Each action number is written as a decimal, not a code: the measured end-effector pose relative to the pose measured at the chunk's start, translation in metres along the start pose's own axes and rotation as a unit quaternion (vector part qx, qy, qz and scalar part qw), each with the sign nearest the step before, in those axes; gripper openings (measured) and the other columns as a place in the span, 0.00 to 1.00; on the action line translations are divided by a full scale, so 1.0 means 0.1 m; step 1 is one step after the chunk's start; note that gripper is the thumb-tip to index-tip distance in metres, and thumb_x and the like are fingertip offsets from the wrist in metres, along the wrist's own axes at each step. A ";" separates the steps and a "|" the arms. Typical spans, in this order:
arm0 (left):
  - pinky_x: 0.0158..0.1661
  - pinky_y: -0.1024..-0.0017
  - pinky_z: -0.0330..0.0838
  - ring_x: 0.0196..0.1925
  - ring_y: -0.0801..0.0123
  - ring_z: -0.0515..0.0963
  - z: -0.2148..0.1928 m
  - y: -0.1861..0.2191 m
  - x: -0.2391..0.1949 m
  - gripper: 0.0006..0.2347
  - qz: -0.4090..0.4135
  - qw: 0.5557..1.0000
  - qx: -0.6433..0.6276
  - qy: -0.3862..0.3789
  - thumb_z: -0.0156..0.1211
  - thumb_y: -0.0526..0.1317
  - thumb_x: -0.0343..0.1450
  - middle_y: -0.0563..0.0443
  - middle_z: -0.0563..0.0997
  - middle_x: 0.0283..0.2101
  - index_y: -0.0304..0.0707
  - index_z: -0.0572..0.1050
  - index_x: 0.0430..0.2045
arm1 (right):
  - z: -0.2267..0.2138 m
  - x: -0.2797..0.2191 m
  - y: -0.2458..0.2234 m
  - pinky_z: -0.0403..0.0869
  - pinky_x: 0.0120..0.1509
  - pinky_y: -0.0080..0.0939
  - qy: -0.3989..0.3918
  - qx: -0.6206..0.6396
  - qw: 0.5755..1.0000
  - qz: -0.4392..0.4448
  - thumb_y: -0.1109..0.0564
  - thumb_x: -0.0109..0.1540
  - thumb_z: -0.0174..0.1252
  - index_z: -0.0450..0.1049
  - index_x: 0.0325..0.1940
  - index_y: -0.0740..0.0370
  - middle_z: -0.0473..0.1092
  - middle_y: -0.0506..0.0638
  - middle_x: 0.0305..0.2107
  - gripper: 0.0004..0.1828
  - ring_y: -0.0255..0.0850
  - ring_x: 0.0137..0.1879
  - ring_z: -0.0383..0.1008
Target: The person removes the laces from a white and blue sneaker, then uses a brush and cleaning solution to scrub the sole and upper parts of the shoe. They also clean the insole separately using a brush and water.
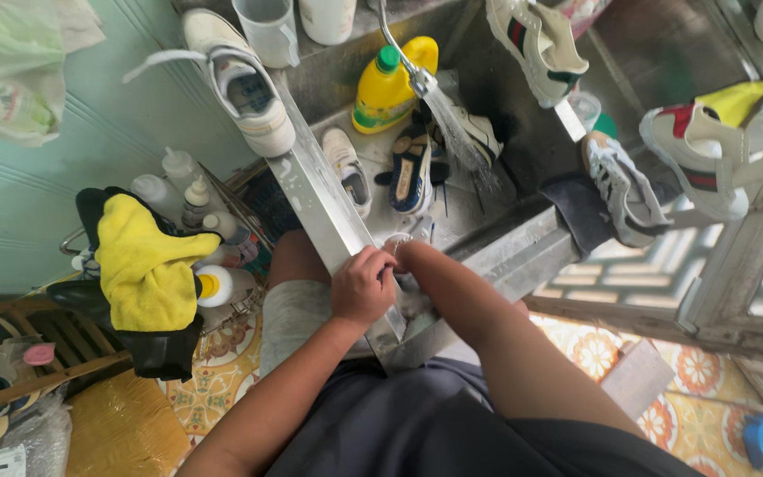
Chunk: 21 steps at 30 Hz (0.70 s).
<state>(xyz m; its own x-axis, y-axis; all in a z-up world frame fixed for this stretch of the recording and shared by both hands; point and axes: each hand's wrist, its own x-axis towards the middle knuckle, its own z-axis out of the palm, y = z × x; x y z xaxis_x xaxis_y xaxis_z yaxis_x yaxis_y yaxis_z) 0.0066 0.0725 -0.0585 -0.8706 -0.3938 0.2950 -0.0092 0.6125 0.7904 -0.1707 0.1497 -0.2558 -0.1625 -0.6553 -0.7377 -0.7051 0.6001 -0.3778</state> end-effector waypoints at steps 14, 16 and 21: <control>0.46 0.66 0.75 0.43 0.61 0.80 0.18 -0.13 -0.05 0.13 -0.142 0.977 -0.162 -0.006 0.57 0.39 0.75 0.47 0.77 0.49 0.39 0.71 0.53 | -0.97 -2.45 -0.37 0.73 0.56 0.36 0.293 0.325 0.885 -0.157 0.66 0.66 0.59 0.73 0.52 0.65 0.75 0.48 0.40 0.10 0.34 0.48 0.73; 0.58 0.69 0.74 0.57 0.61 0.77 0.45 -0.29 0.00 0.17 -0.180 0.938 -0.296 0.008 0.54 0.44 0.79 0.43 0.74 0.59 0.39 0.67 0.61 | -1.08 -2.75 -0.52 0.73 0.58 0.35 0.310 0.389 0.847 -0.186 0.68 0.66 0.57 0.72 0.55 0.64 0.74 0.44 0.43 0.14 0.31 0.50 0.72; 0.69 0.54 0.46 0.76 0.57 0.55 0.93 -0.57 0.28 0.34 -0.307 0.800 -0.512 -0.063 0.44 0.62 0.74 0.38 0.56 0.75 0.45 0.52 0.72 | -1.34 -3.46 -0.86 0.72 0.61 0.33 0.396 0.391 0.807 -0.196 0.70 0.68 0.56 0.71 0.58 0.64 0.73 0.43 0.47 0.14 0.30 0.53 0.72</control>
<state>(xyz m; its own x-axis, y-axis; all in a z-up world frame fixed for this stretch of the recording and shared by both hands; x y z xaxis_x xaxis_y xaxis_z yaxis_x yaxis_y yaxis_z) -0.0630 0.0901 -0.1457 -0.8995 -0.2933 -0.3240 -0.1033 -0.5777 0.8097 -0.1460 0.2635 0.1070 -0.6415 -0.7671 -0.0023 -0.2089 0.1775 -0.9617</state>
